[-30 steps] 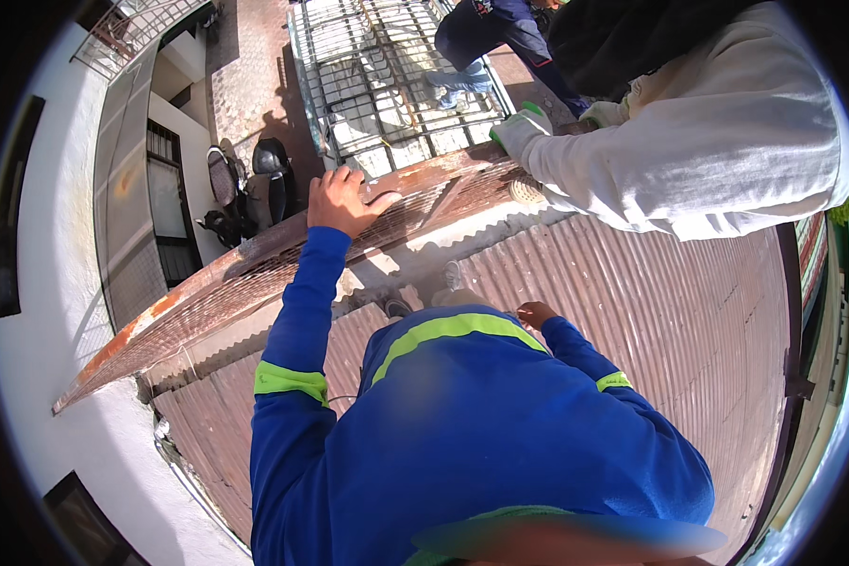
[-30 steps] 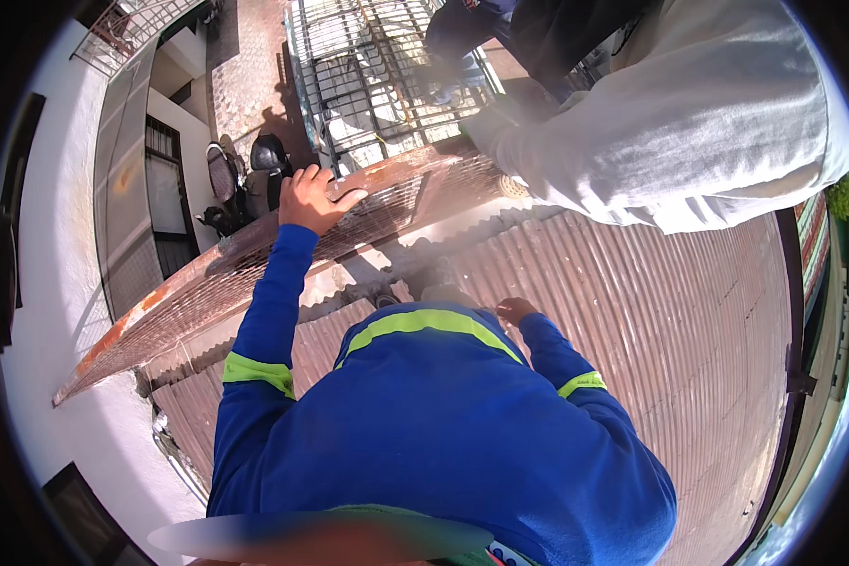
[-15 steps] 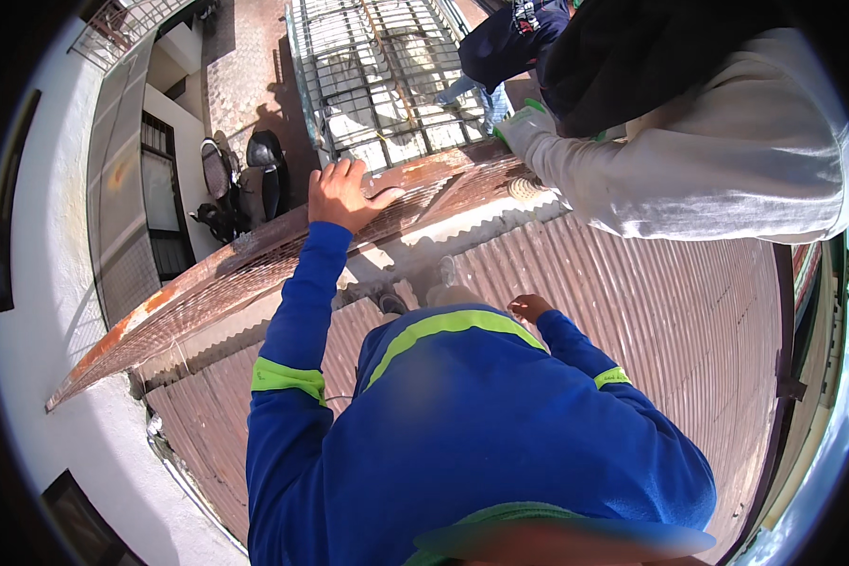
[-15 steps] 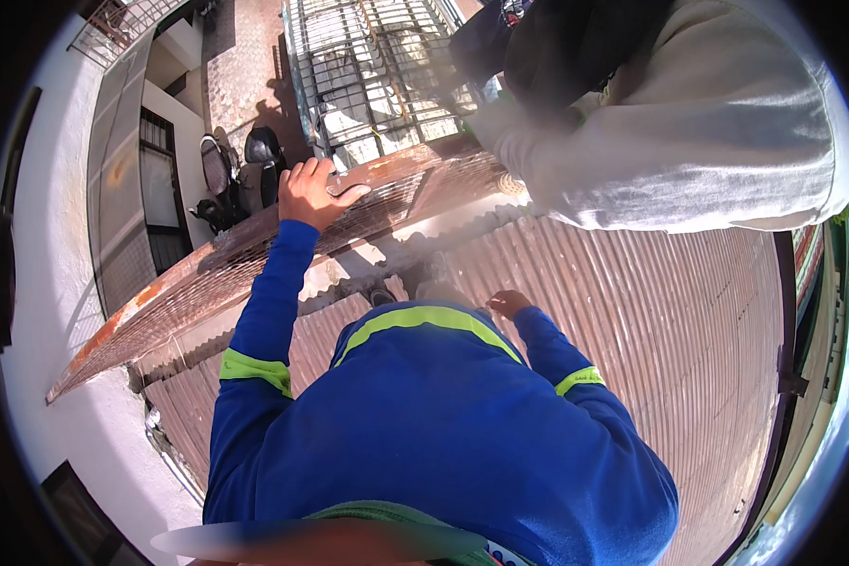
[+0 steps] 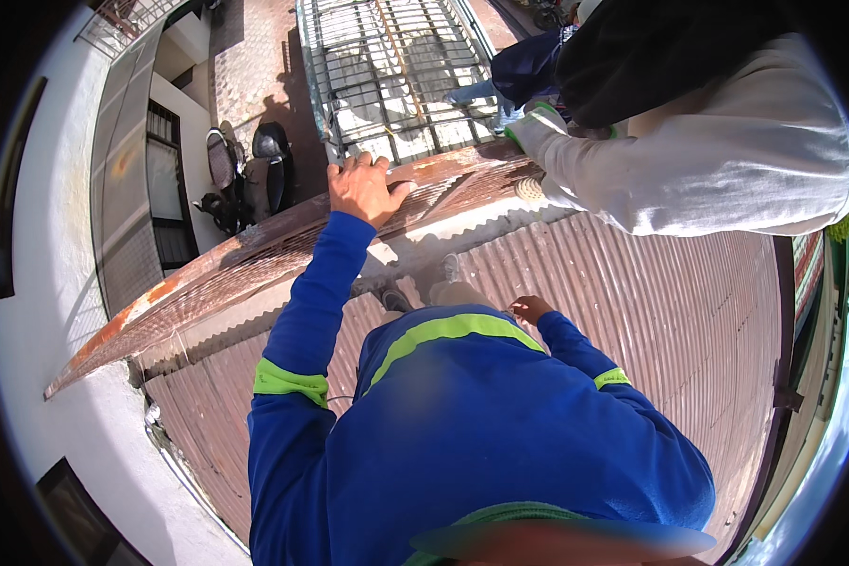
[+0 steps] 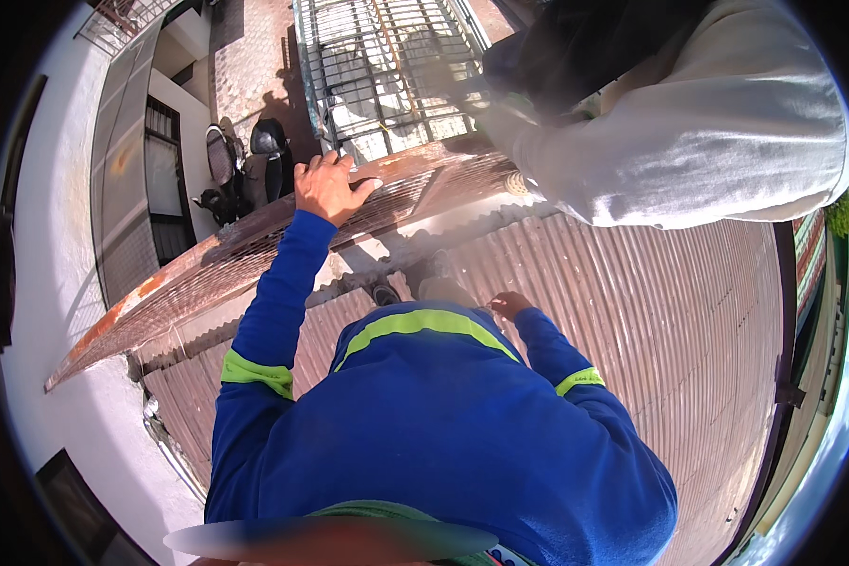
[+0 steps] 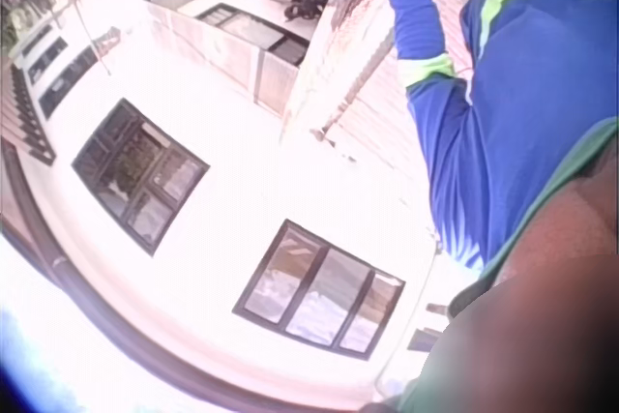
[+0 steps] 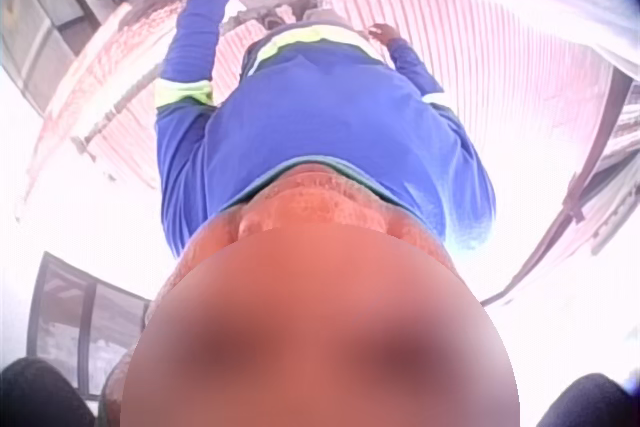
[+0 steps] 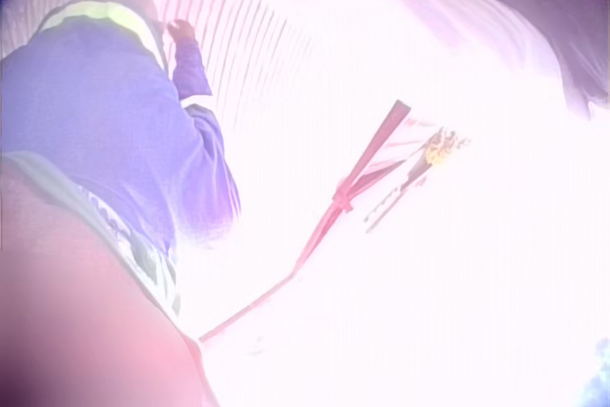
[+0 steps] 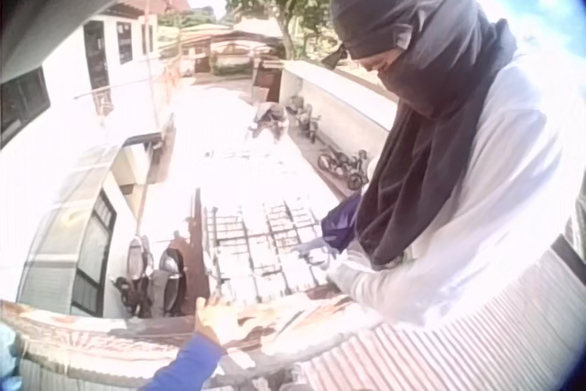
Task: The person walks across a corrugated metal roof, picks up a metal mesh frame, and positions it on the roof surface. They adjust the frame and align it with existing roof elements while another worker assists nearby.
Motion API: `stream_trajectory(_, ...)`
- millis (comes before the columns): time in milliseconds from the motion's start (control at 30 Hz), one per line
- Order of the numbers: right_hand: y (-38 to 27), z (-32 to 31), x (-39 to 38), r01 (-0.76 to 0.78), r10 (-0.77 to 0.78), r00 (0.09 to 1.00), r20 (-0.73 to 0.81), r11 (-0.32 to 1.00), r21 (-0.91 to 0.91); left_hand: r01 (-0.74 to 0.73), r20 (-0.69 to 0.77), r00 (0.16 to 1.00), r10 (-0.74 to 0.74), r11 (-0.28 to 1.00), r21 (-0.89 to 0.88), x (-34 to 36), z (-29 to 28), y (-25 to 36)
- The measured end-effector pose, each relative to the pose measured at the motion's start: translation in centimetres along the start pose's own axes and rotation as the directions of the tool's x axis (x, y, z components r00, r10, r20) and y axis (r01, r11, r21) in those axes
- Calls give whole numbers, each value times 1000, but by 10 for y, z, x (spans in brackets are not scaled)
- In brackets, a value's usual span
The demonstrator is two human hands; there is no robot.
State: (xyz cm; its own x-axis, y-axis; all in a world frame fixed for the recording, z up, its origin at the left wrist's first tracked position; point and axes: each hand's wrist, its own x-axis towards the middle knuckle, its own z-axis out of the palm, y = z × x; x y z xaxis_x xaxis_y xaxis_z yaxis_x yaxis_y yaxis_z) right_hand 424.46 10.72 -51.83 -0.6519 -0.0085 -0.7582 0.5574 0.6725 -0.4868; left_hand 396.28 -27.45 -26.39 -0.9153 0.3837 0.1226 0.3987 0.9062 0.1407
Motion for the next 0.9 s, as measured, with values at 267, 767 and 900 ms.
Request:
stream_trajectory(267,-22,-3,7,-23,23,1000,2,1000,8,-9,-31,999,7,998,-67,0,6,-9)
stream_trajectory(767,-9,9,18,-34,33,999,-25,999,-22,-62,-142,989,50,995,-81,1,14,-16)
stream_trajectory(900,-1,19,23,132,-138,989,-49,985,-109,-104,-204,975,93,994,-43,2,21,-19)
